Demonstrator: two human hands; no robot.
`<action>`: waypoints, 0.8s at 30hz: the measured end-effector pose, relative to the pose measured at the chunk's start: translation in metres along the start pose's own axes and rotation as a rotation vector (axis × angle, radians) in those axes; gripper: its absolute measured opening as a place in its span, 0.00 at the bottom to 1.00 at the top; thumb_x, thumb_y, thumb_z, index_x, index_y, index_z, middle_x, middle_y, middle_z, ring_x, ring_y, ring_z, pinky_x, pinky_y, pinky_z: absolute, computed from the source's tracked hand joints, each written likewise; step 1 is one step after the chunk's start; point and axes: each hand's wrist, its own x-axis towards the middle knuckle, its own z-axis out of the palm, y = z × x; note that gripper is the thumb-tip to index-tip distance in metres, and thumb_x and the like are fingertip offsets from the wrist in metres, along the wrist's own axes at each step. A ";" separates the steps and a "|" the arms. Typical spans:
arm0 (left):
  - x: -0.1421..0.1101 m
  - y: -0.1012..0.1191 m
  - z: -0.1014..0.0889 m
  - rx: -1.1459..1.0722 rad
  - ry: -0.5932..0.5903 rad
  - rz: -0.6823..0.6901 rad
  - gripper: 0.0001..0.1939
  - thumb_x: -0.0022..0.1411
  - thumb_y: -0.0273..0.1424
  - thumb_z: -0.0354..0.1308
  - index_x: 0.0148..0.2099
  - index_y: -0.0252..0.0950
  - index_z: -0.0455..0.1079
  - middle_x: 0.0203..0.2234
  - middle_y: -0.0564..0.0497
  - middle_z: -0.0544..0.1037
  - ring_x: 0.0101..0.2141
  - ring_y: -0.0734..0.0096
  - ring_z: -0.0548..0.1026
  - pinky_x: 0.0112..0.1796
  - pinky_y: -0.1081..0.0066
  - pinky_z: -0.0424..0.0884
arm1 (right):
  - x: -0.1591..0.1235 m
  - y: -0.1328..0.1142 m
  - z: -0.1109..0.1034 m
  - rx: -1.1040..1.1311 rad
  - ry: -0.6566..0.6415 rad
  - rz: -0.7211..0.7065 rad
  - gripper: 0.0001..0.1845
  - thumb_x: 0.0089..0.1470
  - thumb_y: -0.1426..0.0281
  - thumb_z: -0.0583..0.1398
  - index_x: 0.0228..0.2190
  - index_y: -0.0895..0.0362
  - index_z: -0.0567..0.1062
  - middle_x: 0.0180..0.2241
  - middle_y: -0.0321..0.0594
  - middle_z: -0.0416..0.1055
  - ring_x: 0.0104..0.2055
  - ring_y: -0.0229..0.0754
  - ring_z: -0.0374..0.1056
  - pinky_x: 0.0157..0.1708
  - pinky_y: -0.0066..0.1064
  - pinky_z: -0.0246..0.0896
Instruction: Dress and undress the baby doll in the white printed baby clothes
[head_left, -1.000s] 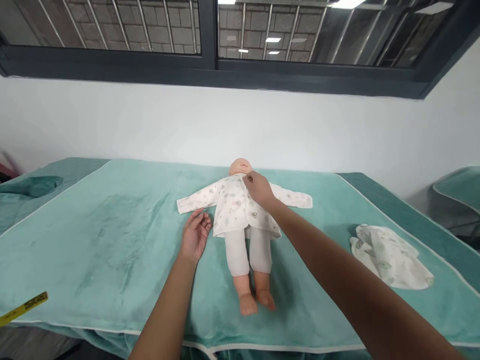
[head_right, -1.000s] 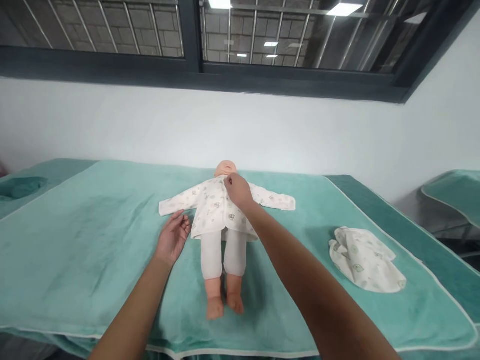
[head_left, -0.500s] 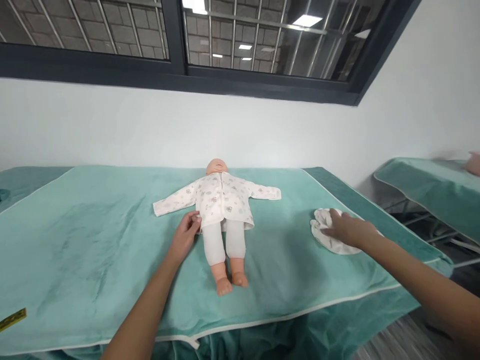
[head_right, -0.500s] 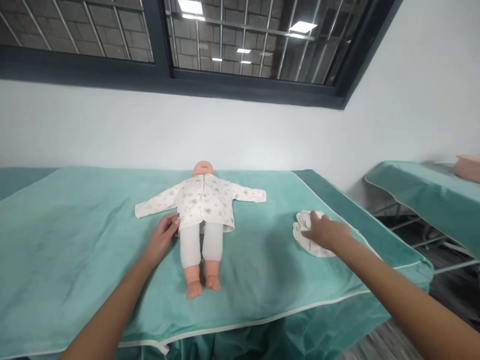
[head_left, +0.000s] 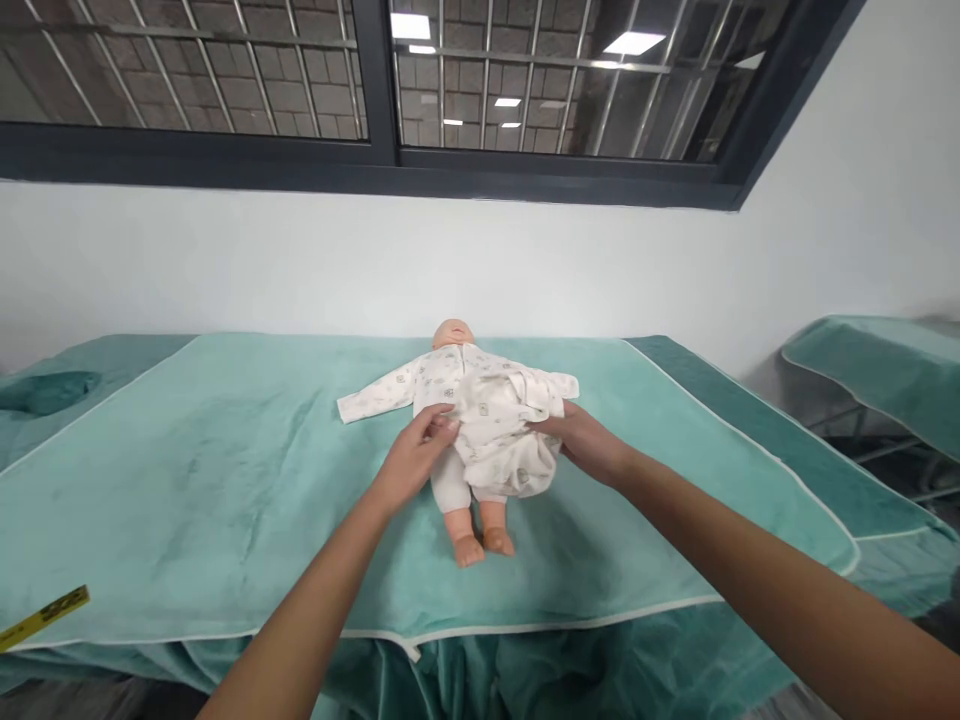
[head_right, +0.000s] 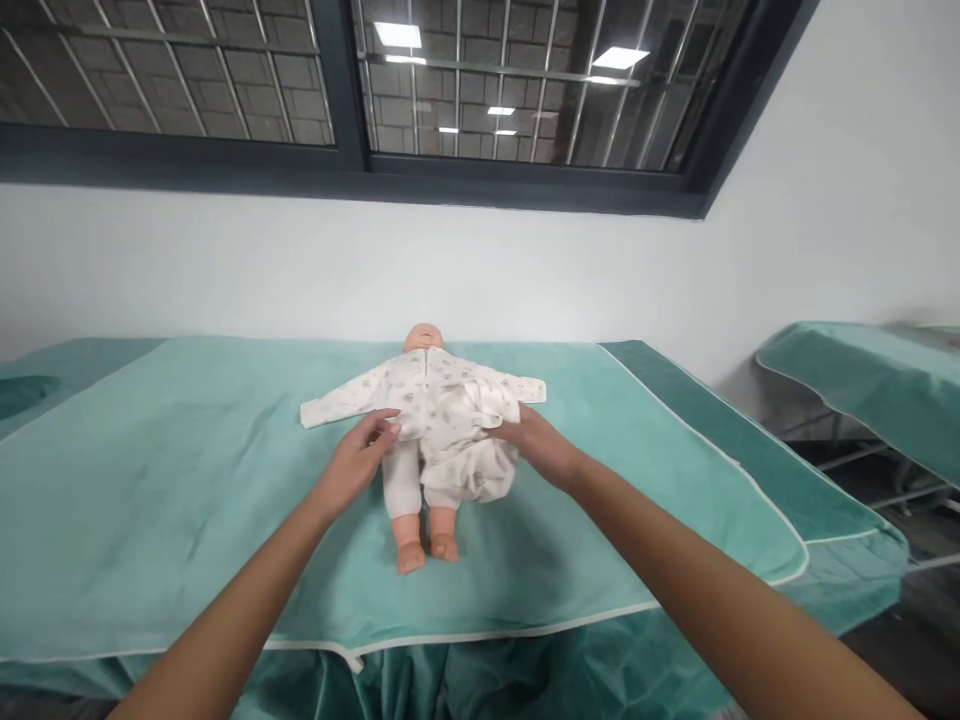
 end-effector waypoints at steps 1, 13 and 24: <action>-0.003 0.008 0.003 -0.034 -0.067 -0.011 0.14 0.51 0.28 0.67 0.43 0.38 0.78 0.30 0.51 0.76 0.31 0.69 0.70 0.34 0.74 0.65 | 0.004 -0.005 0.014 0.071 -0.041 -0.007 0.28 0.47 0.62 0.64 0.51 0.54 0.73 0.48 0.44 0.76 0.48 0.52 0.72 0.48 0.45 0.67; -0.010 0.071 -0.014 -0.399 0.021 0.010 0.23 0.44 0.21 0.69 0.46 0.32 0.74 0.33 0.47 0.78 0.32 0.69 0.75 0.32 0.73 0.68 | 0.018 -0.008 0.050 -0.181 -0.393 -0.050 0.20 0.53 0.65 0.62 0.48 0.52 0.75 0.49 0.41 0.74 0.53 0.49 0.68 0.55 0.46 0.61; 0.012 0.170 -0.010 -0.168 -0.273 0.271 0.17 0.44 0.13 0.58 0.37 0.32 0.74 0.28 0.52 0.74 0.27 0.74 0.73 0.26 0.77 0.66 | 0.039 -0.103 0.053 -0.430 -0.194 -0.496 0.38 0.47 0.62 0.66 0.58 0.46 0.62 0.63 0.40 0.56 0.63 0.48 0.55 0.57 0.45 0.59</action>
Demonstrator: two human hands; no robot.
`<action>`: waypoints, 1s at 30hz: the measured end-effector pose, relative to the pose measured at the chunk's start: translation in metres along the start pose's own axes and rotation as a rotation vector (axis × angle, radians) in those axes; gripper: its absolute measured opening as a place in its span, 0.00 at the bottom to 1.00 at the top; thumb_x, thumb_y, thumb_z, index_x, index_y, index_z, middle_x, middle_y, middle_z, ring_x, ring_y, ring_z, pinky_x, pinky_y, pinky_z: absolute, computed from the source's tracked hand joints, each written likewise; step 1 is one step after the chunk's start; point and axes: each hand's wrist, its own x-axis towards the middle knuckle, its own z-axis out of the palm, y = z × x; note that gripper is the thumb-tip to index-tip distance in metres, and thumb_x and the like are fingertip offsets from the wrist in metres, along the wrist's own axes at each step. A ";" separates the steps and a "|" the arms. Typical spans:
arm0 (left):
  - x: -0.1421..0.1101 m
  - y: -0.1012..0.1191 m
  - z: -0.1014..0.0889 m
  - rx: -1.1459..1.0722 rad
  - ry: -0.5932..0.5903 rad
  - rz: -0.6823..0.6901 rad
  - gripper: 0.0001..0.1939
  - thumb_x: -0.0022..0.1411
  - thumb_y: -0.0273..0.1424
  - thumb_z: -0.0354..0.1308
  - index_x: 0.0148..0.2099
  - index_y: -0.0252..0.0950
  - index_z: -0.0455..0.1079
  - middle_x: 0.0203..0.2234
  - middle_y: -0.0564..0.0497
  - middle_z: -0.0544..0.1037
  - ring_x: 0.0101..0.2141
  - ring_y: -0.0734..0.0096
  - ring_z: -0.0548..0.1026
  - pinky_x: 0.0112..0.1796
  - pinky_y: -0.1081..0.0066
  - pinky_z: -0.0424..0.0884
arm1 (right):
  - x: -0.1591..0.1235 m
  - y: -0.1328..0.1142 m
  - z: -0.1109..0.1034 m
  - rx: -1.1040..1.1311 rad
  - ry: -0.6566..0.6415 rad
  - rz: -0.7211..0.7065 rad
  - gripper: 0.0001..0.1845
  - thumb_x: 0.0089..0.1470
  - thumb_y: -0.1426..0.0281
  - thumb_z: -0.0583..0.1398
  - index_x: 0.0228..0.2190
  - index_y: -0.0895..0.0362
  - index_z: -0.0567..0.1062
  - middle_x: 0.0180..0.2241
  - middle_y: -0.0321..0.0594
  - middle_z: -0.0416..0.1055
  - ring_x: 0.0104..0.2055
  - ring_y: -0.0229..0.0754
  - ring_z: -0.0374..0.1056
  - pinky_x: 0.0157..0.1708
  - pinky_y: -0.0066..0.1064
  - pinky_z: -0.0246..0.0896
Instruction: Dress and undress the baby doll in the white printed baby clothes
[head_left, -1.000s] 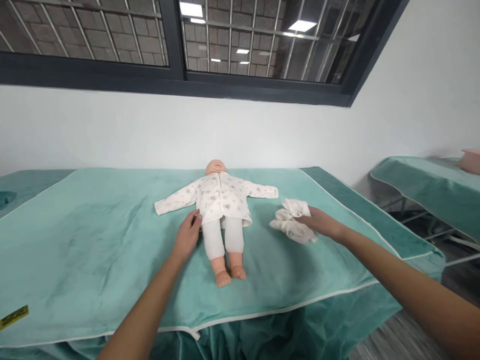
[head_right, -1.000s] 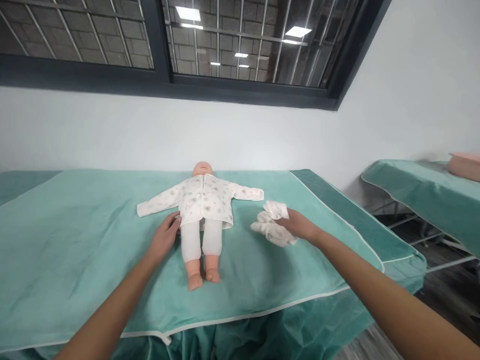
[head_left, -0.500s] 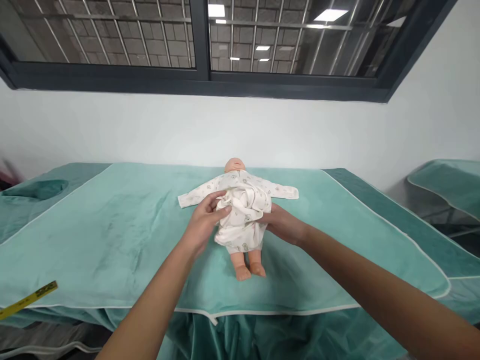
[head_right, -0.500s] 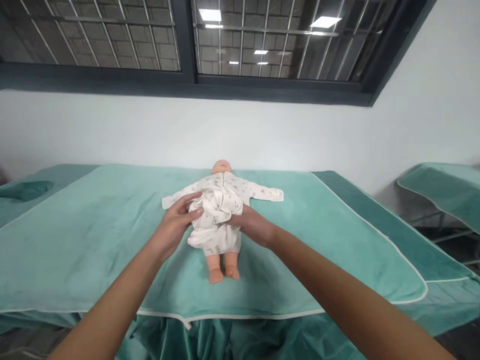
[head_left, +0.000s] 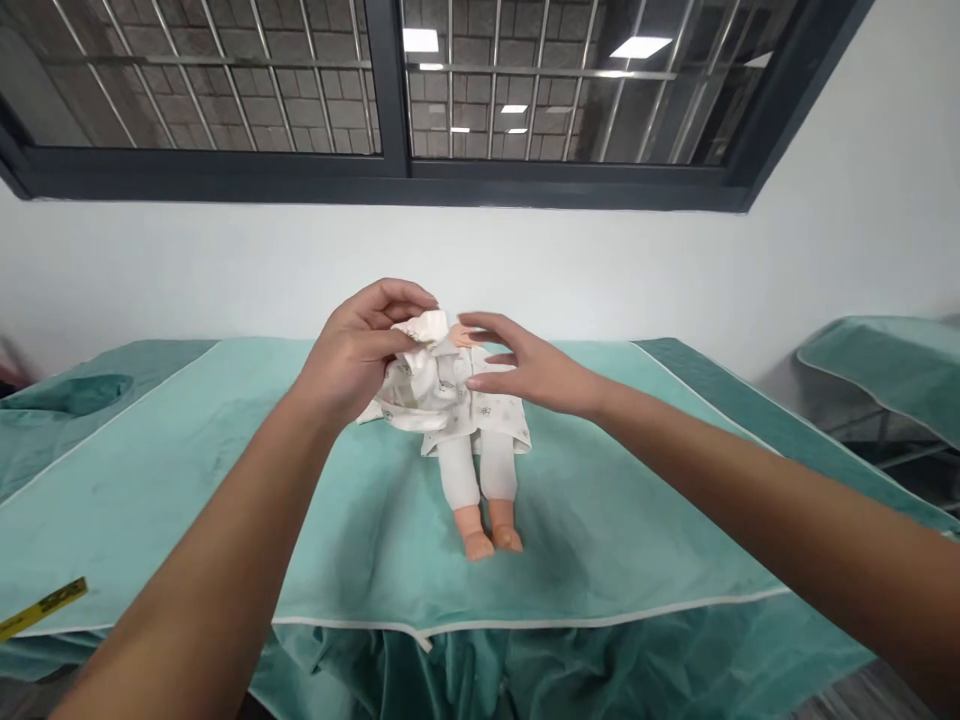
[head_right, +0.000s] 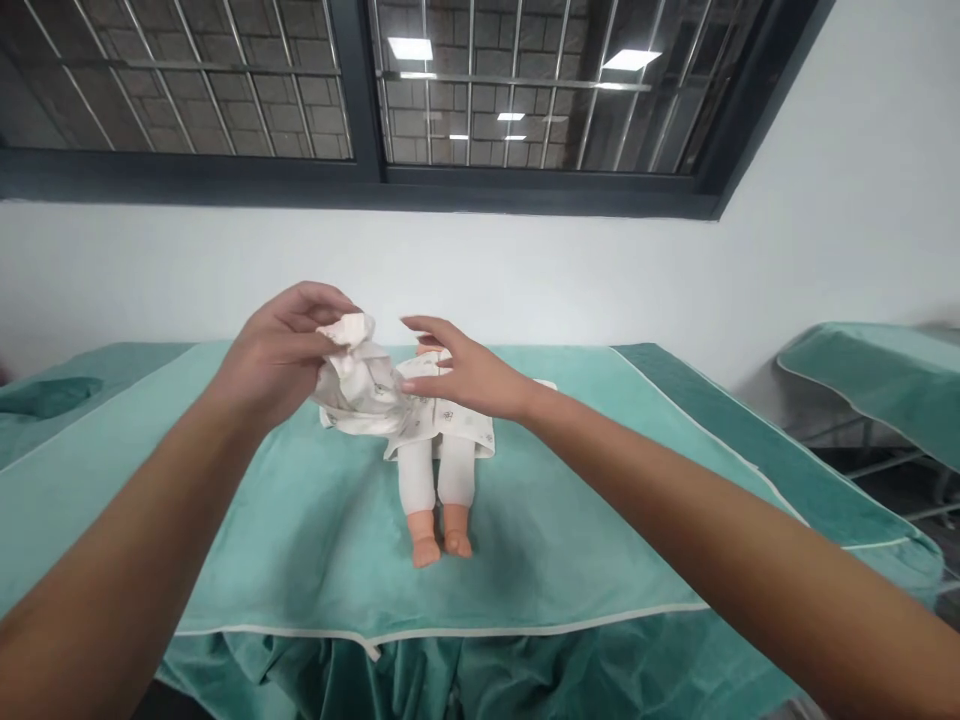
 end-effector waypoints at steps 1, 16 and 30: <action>0.001 0.007 0.003 0.066 -0.053 0.002 0.15 0.45 0.14 0.59 0.37 0.33 0.74 0.29 0.51 0.75 0.28 0.73 0.74 0.27 0.76 0.67 | 0.007 -0.010 0.000 0.024 -0.014 -0.057 0.36 0.47 0.62 0.66 0.57 0.47 0.64 0.62 0.40 0.58 0.62 0.48 0.56 0.57 0.45 0.58; 0.001 0.047 0.006 0.496 0.278 0.520 0.15 0.46 0.14 0.51 0.32 0.35 0.72 0.28 0.55 0.74 0.31 0.76 0.68 0.29 0.73 0.61 | 0.013 -0.079 -0.025 -0.005 -0.067 -0.081 0.23 0.45 0.55 0.69 0.20 0.57 0.64 0.21 0.30 0.57 0.23 0.31 0.54 0.22 0.26 0.45; -0.018 0.010 0.033 0.362 -0.214 -0.172 0.15 0.54 0.37 0.64 0.41 0.34 0.72 0.33 0.48 0.77 0.33 0.66 0.74 0.31 0.71 0.67 | 0.017 -0.061 -0.011 0.170 0.283 -0.034 0.26 0.50 0.47 0.62 0.21 0.56 0.64 0.21 0.30 0.57 0.22 0.31 0.53 0.22 0.25 0.48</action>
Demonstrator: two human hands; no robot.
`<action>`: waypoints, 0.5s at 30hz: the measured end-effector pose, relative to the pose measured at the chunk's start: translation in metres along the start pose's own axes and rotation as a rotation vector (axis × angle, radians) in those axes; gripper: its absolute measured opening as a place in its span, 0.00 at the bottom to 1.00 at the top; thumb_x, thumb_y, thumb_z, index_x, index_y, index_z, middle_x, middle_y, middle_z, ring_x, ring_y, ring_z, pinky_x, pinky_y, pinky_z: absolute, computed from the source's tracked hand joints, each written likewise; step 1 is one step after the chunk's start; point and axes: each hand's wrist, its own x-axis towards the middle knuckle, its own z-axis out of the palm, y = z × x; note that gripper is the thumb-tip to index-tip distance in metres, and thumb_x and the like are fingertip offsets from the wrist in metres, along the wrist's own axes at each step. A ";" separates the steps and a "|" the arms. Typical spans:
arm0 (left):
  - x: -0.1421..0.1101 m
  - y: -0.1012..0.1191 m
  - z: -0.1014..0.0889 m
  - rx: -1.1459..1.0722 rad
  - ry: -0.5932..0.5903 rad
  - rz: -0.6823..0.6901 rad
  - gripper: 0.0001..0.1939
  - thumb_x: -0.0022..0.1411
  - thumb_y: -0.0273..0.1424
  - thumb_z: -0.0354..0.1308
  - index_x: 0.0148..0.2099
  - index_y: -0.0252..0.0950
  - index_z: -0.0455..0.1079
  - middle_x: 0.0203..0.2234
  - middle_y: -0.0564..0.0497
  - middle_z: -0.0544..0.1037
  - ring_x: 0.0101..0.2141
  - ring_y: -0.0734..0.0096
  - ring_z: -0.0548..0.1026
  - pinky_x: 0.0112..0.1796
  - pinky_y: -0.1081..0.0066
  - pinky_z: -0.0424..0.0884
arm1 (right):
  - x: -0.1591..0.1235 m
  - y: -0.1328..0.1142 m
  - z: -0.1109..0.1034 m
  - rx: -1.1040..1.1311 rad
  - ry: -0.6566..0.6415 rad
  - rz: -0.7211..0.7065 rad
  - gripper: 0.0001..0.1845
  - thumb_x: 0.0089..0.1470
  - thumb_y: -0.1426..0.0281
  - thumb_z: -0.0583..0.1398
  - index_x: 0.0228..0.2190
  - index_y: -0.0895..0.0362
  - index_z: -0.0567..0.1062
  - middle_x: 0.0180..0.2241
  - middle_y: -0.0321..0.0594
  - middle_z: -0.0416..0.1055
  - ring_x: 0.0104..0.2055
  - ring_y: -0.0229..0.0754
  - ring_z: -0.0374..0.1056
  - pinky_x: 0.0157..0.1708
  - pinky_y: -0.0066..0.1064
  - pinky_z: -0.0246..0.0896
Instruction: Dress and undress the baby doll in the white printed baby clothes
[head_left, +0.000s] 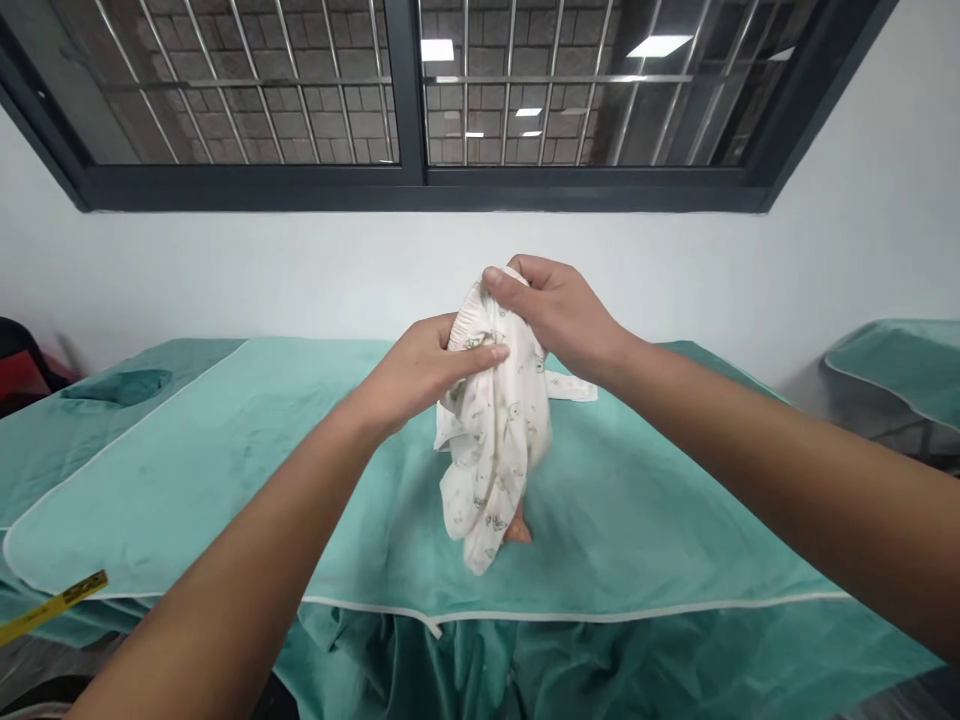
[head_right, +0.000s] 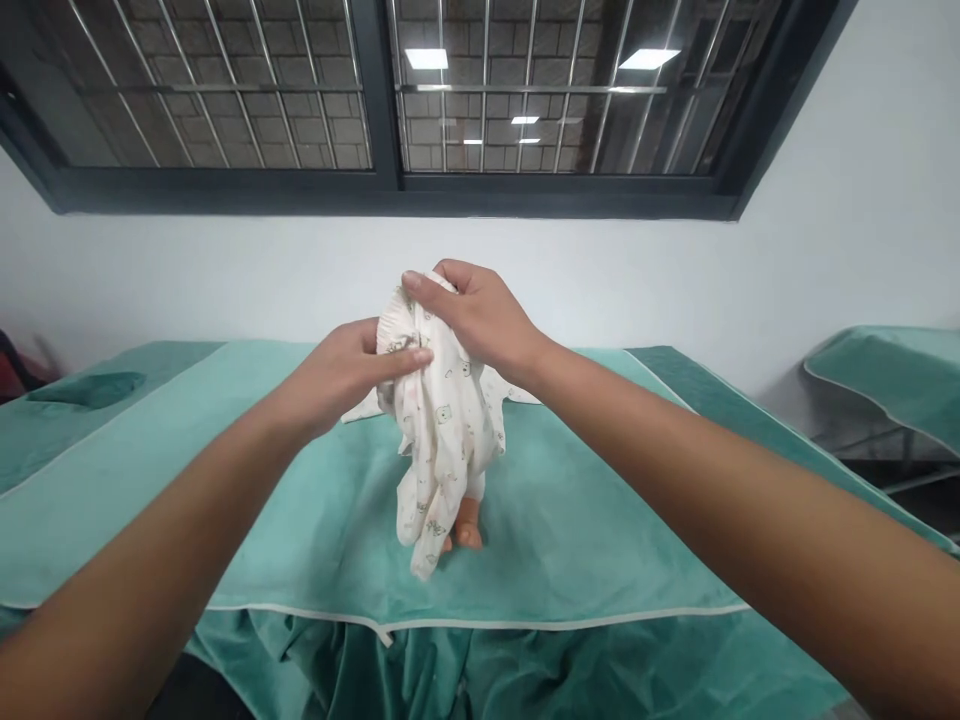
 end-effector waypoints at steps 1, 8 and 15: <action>0.003 -0.003 0.001 -0.053 0.070 0.017 0.14 0.54 0.37 0.63 0.40 0.34 0.71 0.32 0.49 0.76 0.31 0.67 0.73 0.30 0.72 0.66 | -0.002 0.000 -0.001 0.006 -0.041 0.018 0.25 0.50 0.48 0.62 0.22 0.56 0.66 0.21 0.31 0.59 0.23 0.31 0.54 0.22 0.25 0.49; 0.012 -0.014 0.003 -0.317 0.347 0.041 0.11 0.55 0.35 0.62 0.38 0.36 0.68 0.28 0.53 0.73 0.29 0.72 0.73 0.30 0.74 0.68 | -0.015 -0.001 -0.012 -0.177 -0.601 0.299 0.14 0.40 0.61 0.70 0.27 0.58 0.78 0.28 0.36 0.74 0.28 0.38 0.68 0.26 0.27 0.60; 0.001 -0.023 0.012 -0.297 0.040 -0.130 0.21 0.51 0.46 0.66 0.33 0.34 0.68 0.22 0.55 0.67 0.18 0.83 0.61 0.17 0.79 0.56 | -0.004 0.016 -0.006 0.286 -0.111 0.258 0.07 0.44 0.69 0.66 0.25 0.58 0.74 0.25 0.37 0.74 0.27 0.38 0.68 0.27 0.28 0.63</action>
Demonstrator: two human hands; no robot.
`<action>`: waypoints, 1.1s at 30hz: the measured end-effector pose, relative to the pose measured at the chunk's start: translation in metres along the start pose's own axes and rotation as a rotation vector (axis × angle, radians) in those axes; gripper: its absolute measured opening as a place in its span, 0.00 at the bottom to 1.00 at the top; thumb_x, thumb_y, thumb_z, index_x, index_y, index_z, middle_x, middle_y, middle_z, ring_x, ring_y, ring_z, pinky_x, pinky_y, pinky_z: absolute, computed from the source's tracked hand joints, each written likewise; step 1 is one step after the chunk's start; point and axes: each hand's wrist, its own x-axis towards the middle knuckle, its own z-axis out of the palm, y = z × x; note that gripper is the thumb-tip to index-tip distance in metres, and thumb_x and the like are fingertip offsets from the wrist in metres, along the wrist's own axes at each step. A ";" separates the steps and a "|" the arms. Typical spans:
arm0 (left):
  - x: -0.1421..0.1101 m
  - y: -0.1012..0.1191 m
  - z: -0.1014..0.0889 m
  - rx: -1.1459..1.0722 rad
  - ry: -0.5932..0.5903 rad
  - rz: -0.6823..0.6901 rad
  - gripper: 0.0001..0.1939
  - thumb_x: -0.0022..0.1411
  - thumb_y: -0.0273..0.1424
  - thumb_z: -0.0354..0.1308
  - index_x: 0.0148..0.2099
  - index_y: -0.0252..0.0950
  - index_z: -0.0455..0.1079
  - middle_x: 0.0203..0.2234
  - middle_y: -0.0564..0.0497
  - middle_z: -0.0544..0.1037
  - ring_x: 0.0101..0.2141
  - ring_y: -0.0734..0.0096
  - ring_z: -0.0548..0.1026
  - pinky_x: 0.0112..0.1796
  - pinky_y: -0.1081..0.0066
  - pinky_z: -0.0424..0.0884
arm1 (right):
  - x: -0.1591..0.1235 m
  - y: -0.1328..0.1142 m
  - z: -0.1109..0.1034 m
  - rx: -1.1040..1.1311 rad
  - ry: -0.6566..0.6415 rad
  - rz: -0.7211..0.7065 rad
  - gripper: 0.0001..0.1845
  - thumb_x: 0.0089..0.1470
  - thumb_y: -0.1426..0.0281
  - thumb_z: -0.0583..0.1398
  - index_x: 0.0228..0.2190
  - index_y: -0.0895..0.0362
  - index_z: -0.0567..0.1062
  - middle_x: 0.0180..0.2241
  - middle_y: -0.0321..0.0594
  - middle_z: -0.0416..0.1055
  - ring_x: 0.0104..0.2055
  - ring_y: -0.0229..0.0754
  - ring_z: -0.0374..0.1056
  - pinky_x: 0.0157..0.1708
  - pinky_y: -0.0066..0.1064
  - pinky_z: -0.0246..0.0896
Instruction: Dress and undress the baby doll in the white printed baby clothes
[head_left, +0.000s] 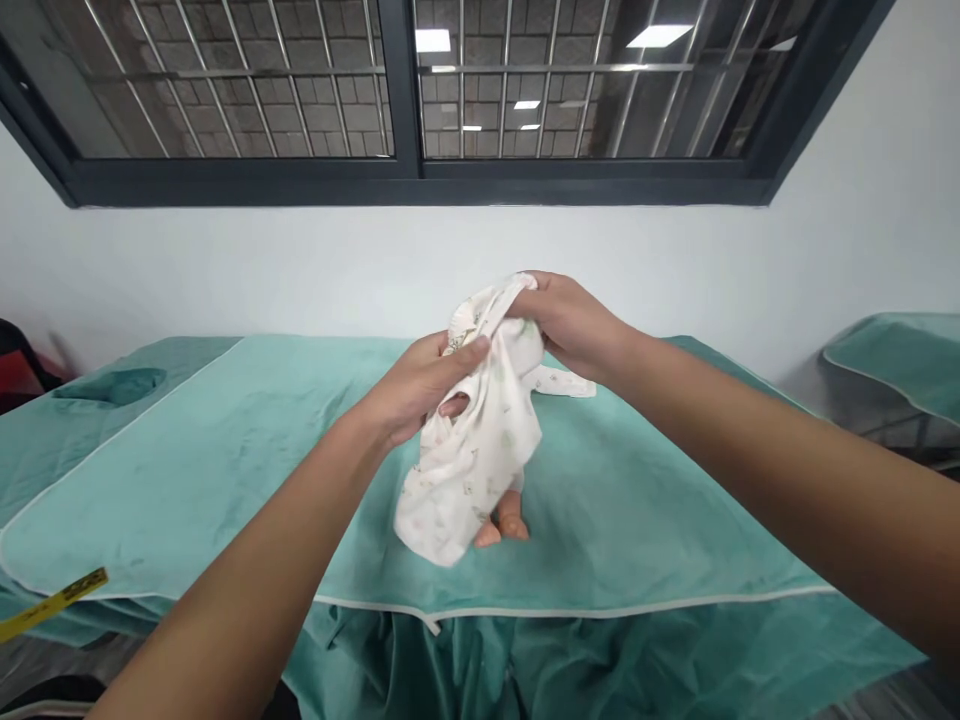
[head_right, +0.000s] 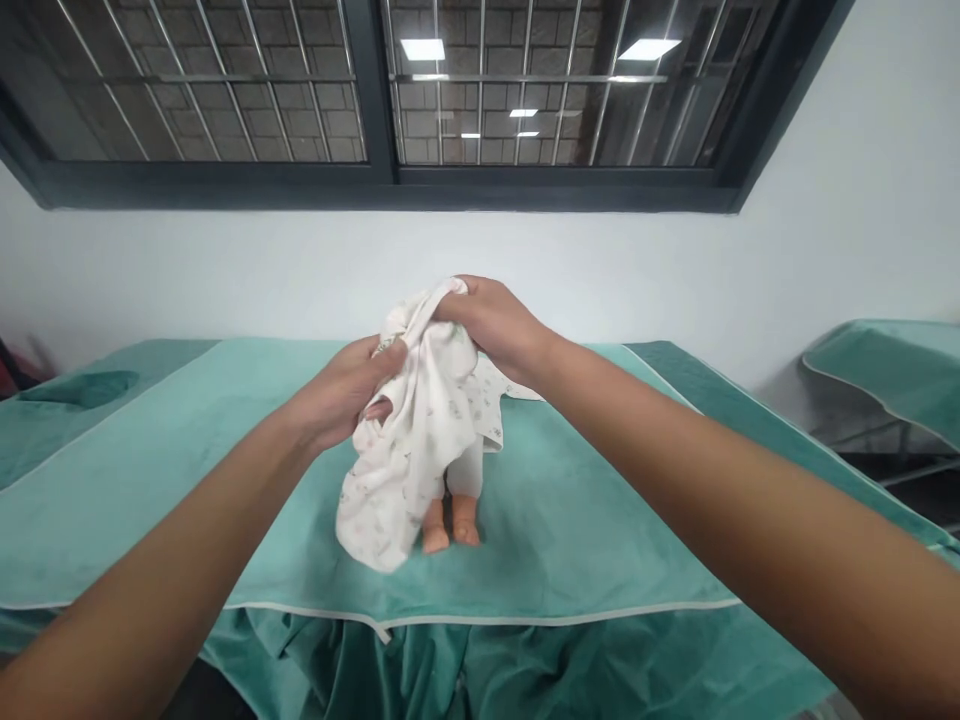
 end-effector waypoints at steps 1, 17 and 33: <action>-0.002 0.000 -0.001 0.012 -0.033 -0.035 0.21 0.50 0.46 0.67 0.32 0.34 0.67 0.21 0.55 0.66 0.17 0.84 0.59 0.16 0.79 0.53 | 0.001 0.001 0.001 0.056 -0.003 0.005 0.07 0.43 0.69 0.66 0.25 0.58 0.74 0.25 0.37 0.73 0.26 0.37 0.68 0.27 0.28 0.63; -0.007 -0.023 0.003 -0.087 0.132 -0.062 0.25 0.56 0.45 0.63 0.51 0.35 0.71 0.35 0.46 0.80 0.35 0.62 0.77 0.34 0.69 0.71 | -0.027 0.035 -0.001 -0.116 -0.373 0.202 0.15 0.51 0.61 0.65 0.38 0.58 0.78 0.40 0.42 0.77 0.43 0.44 0.72 0.42 0.33 0.66; -0.005 -0.046 -0.008 -0.274 0.151 -0.035 0.23 0.52 0.38 0.67 0.49 0.35 0.72 0.38 0.45 0.81 0.37 0.58 0.79 0.40 0.64 0.74 | -0.039 0.047 0.003 -0.024 -0.491 0.259 0.19 0.49 0.59 0.67 0.38 0.59 0.77 0.37 0.43 0.77 0.42 0.45 0.72 0.44 0.36 0.67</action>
